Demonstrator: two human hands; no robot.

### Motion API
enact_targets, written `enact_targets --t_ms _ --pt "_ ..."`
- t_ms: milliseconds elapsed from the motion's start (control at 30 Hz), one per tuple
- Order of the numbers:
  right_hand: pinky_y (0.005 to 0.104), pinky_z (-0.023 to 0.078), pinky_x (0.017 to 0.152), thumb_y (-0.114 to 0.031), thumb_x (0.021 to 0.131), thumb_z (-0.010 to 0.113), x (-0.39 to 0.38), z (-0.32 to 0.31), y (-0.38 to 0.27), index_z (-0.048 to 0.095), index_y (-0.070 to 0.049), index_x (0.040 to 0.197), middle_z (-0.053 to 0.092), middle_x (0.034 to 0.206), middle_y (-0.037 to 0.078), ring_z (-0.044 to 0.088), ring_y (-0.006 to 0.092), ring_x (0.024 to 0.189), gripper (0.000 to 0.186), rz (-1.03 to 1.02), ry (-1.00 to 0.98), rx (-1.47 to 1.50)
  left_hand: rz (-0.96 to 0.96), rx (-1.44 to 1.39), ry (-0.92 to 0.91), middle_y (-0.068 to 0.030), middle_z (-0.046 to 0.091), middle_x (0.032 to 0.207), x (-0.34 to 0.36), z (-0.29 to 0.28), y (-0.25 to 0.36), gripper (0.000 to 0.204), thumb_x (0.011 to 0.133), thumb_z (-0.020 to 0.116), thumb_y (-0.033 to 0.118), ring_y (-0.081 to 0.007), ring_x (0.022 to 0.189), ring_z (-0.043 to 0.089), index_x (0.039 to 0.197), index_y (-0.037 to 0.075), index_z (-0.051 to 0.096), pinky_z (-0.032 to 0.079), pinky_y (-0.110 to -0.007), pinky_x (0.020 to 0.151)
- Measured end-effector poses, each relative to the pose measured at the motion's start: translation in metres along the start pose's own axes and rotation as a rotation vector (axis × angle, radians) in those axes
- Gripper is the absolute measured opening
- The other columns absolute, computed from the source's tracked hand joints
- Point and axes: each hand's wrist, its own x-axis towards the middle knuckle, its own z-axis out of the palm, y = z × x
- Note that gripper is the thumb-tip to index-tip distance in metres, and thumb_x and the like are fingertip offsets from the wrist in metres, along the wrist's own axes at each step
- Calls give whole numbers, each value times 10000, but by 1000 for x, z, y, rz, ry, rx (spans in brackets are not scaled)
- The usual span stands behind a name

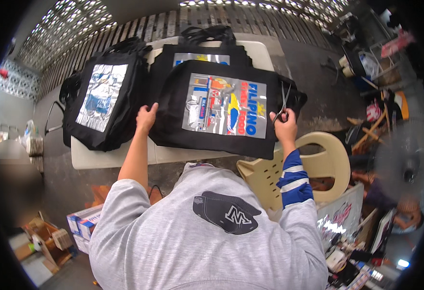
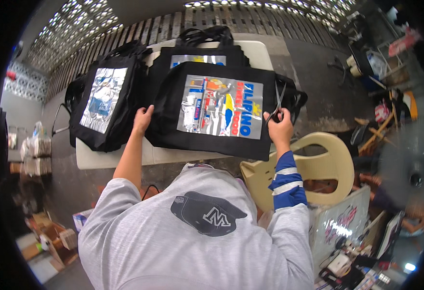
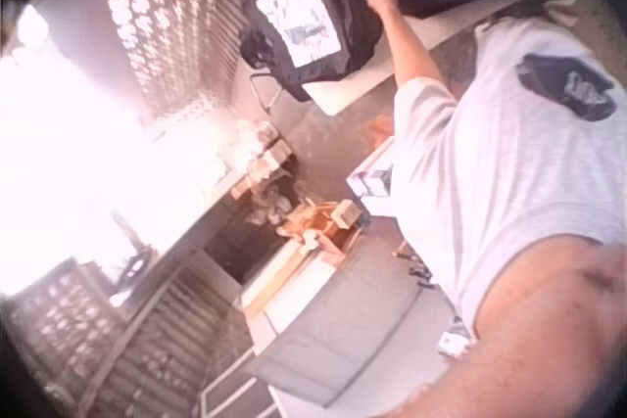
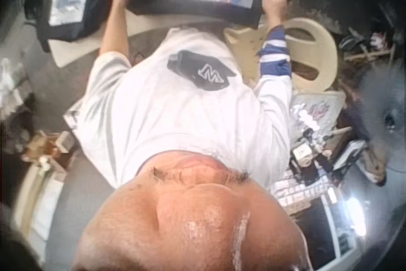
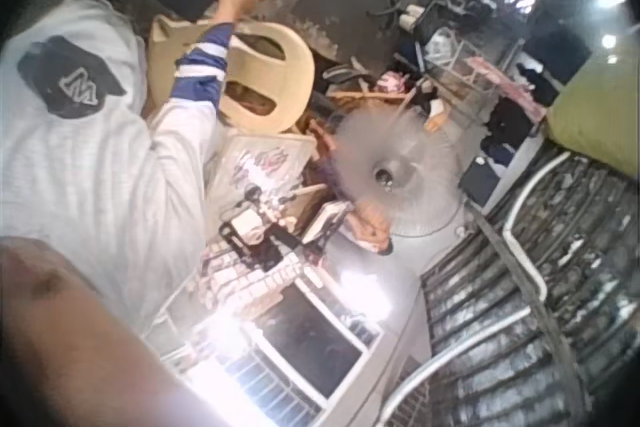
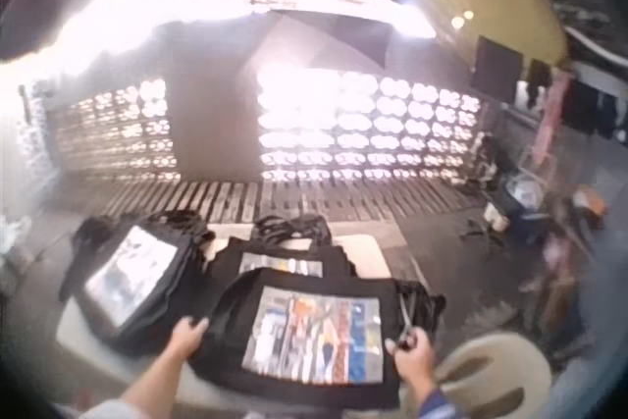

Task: The person places black tote bags on a heat press machine, operates the controls to apply a graphic, and then uses scissors to trim excess material from the printed design. The finished bags are stacked on a nearby table.

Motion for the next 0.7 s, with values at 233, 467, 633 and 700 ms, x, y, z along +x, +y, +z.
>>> enact_targets --t_ms 233,467,633,700 --pt "436 497 959 -511 715 869 29 49 20 563 -33 1218 693 1167 214 666 380 1107 759 356 -104 -130 -324 129 17 -223 416 1541 -20 -21 30 1011 857 522 796 -398 1453 363 1484 6 439 321 -542 1168" --pt "423 496 950 -495 754 848 17 73 24 528 -37 1279 668 1195 225 651 367 1123 766 490 -78 -90 -407 -443 -360 -310 396 1542 9 -23 -26 1207 766 691 767 -435 1410 436 1484 -141 349 378 -519 1147" --pt "410 495 945 -486 770 842 -1 80 24 521 -19 1301 671 1184 205 653 337 1110 776 449 -53 -92 -423 -744 -306 -240 649 1306 -10 0 -29 841 837 759 574 -316 1215 639 1312 -101 598 495 -437 1059" --pt "404 493 950 -489 762 852 3 79 24 532 -11 1300 675 1185 201 655 329 1110 787 452 -72 -115 -447 -1330 -662 -197 693 1244 -13 -10 -20 686 890 747 479 -282 1140 683 1273 -78 628 529 -407 1025"
